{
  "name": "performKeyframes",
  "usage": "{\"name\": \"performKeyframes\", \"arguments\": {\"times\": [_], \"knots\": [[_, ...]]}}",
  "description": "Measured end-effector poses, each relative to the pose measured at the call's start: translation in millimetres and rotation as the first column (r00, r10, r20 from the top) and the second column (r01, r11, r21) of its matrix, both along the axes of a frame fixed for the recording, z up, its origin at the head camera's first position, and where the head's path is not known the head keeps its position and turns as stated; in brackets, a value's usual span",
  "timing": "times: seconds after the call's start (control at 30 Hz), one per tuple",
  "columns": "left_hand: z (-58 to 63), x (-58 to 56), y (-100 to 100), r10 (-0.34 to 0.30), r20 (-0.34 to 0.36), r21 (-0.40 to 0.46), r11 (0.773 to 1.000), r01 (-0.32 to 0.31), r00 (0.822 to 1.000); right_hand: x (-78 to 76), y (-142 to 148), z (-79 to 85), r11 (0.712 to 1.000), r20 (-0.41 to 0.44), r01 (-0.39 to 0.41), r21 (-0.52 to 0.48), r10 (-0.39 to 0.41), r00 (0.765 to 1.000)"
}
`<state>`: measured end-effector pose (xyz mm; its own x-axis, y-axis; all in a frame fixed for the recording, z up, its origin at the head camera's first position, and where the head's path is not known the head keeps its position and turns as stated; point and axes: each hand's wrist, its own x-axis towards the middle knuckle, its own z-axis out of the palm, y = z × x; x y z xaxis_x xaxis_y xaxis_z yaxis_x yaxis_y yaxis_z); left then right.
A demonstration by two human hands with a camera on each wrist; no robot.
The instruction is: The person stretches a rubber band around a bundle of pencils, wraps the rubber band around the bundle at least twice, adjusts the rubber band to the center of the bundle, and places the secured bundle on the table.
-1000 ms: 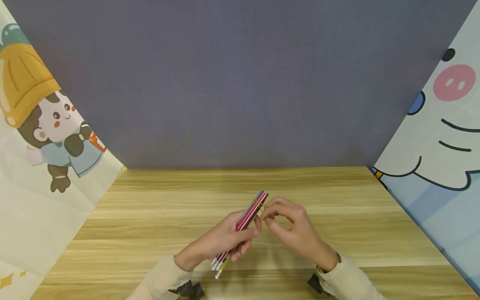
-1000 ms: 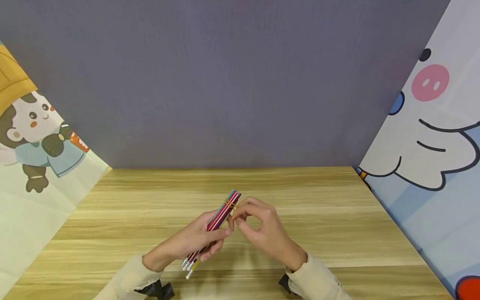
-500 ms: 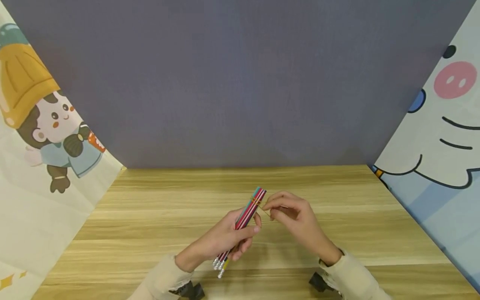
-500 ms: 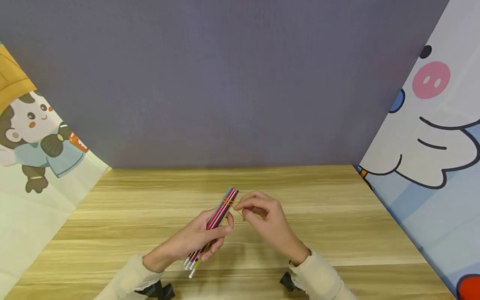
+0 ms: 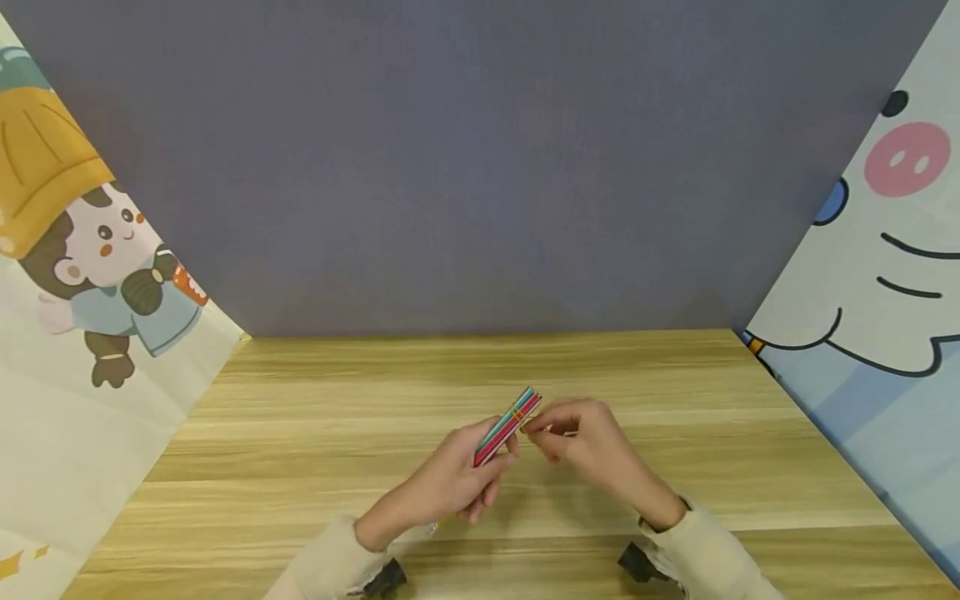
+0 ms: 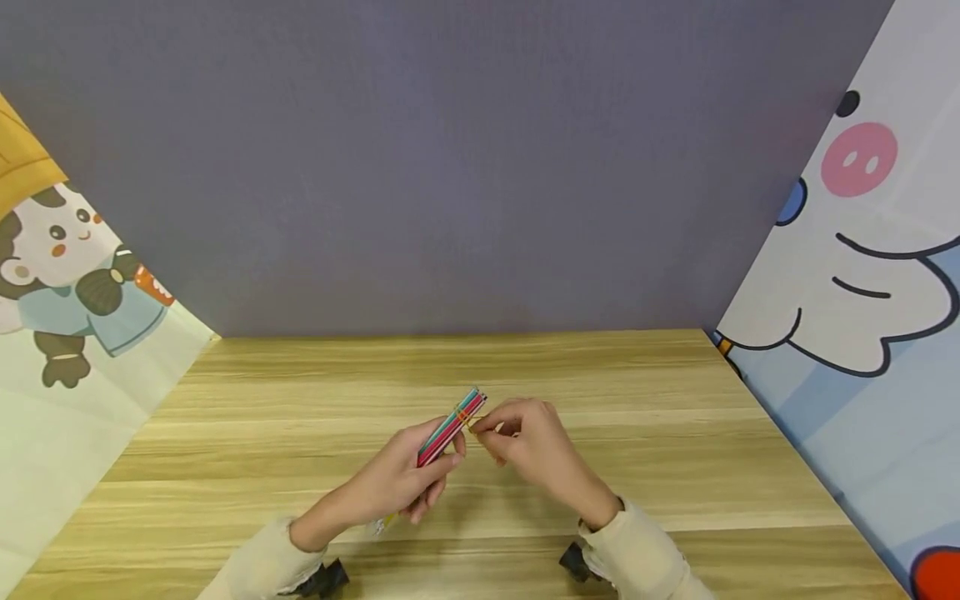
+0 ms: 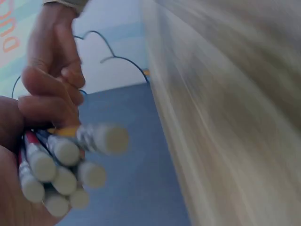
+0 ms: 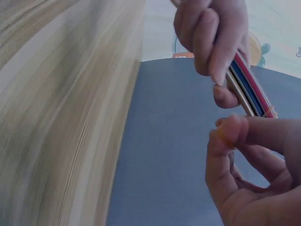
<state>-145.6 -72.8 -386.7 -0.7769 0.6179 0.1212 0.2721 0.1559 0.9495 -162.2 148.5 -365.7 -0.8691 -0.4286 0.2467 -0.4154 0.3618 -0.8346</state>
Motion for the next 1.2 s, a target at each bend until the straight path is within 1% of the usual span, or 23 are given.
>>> {"name": "performKeyframes", "arguments": {"times": [0.07,0.13,0.2,0.27,0.33,0.37,0.43,0.5,0.57,0.63,0.67,0.7,0.73,0.8,0.87,0.9,0.97,1.0,1.03,1.1,1.13,1.17,1.2], "knots": [[-1.6,0.3,0,0.021,-0.097,-0.039,0.999,-0.025,0.995,-3.0,3,0.0,0.999,0.056,-0.043,0.021,0.042,0.998],[-3.3,0.5,-1,0.034,-0.226,-0.095,0.994,-0.057,0.973,-6.7,6,-0.6,0.995,0.138,-0.1,0.027,0.095,0.986],[-4.9,0.6,-1,0.027,-0.385,-0.166,0.981,-0.098,0.923,-11.3,10,-2.1,0.986,0.214,-0.168,0.019,0.16,0.964],[-6.5,1.0,-1,0.0,-0.512,-0.235,0.962,-0.14,0.859,-15.5,15,-4.2,0.975,0.285,-0.223,0.012,0.211,0.935],[-8.1,1.7,-2,-0.038,-0.597,-0.305,0.935,-0.183,0.801,-18.8,19,-6.4,0.963,0.322,-0.269,0.022,0.248,0.914],[-8.8,2.1,-3,-0.06,-0.616,-0.337,0.921,-0.194,0.786,-20.0,21,-7.5,0.958,0.327,-0.286,0.035,0.259,0.909],[-9.7,3.6,-5,-0.104,-0.604,-0.404,0.895,-0.191,0.79,-21.4,23,-9.6,0.949,0.309,-0.3,0.096,0.259,0.915],[-10.1,4.7,-6,-0.141,-0.575,-0.463,0.868,-0.179,0.806,-21.6,23,-11.5,0.937,0.252,-0.304,0.175,0.255,0.933],[-10.5,5.6,-7,-0.166,-0.535,-0.515,0.841,-0.164,0.828,-20.1,21,-12.9,0.921,0.188,-0.287,0.262,0.243,0.952],[-11.7,6.6,-6,-0.179,-0.523,-0.557,0.812,-0.175,0.833,-16.6,19,-12.3,0.901,0.124,-0.268,0.342,0.24,0.963],[-12.7,7.6,-5,-0.184,-0.527,-0.58,0.792,-0.193,0.83,-14.0,17,-11.1,0.889,0.094,-0.259,0.377,0.242,0.966],[-14.2,9.0,-3,-0.186,-0.543,-0.604,0.764,-0.227,0.819,-11.3,15,-9.8,0.876,0.059,-0.251,0.413,0.25,0.967],[-15.5,10.9,-1,-0.19,-0.568,-0.625,0.733,-0.269,0.801,-8.0,13,-8.0,0.861,0.037,-0.237,0.45,0.247,0.968],[-18.2,15.4,3,-0.2,-0.63,-0.651,0.663,-0.37,0.75,-1.4,10,-4.4,0.83,-0.024,-0.206,0.518,0.255,0.967],[-19.8,20.2,7,-0.201,-0.668,-0.663,0.598,-0.45,0.716,4.6,6,-2.6,0.8,-0.099,-0.159,0.579,0.262,0.96],[-20.3,22.1,9,-0.196,-0.68,-0.663,0.575,-0.479,0.707,7.2,5,-2.5,0.788,-0.136,-0.132,0.602,0.264,0.955],[-20.2,24.5,11,-0.174,-0.686,-0.661,0.553,-0.507,0.706,11.5,1,-3.4,0.772,-0.214,-0.076,0.632,0.267,0.94],[-20.0,25.1,11,-0.161,-0.687,-0.661,0.545,-0.516,0.709,13.0,-1,-4.6,0.766,-0.265,-0.042,0.641,0.272,0.925],[-19.6,25.3,11,-0.153,-0.692,-0.658,0.535,-0.53,0.705,14.3,-3,-6.3,0.766,-0.312,-0.008,0.643,0.272,0.91],[-18.8,24.7,11,-0.14,-0.71,-0.647,0.516,-0.561,0.69,16.3,-7,-9.3,0.77,-0.394,0.056,0.636,0.262,0.881],[-18.1,24.1,10,-0.134,-0.724,-0.636,0.509,-0.58,0.676,16.9,-9,-10.9,0.777,-0.426,0.079,0.625,0.254,0.869],[-17.2,23.3,9,-0.131,-0.735,-0.629,0.5,-0.596,0.665,17.5,-11,-12.4,0.785,-0.453,0.104,0.611,0.239,0.859],[-16.4,22.5,9,-0.123,-0.74,-0.623,0.497,-0.604,0.661,18.0,-12,-13.4,0.795,-0.47,0.121,0.595,0.222,0.854]]}}
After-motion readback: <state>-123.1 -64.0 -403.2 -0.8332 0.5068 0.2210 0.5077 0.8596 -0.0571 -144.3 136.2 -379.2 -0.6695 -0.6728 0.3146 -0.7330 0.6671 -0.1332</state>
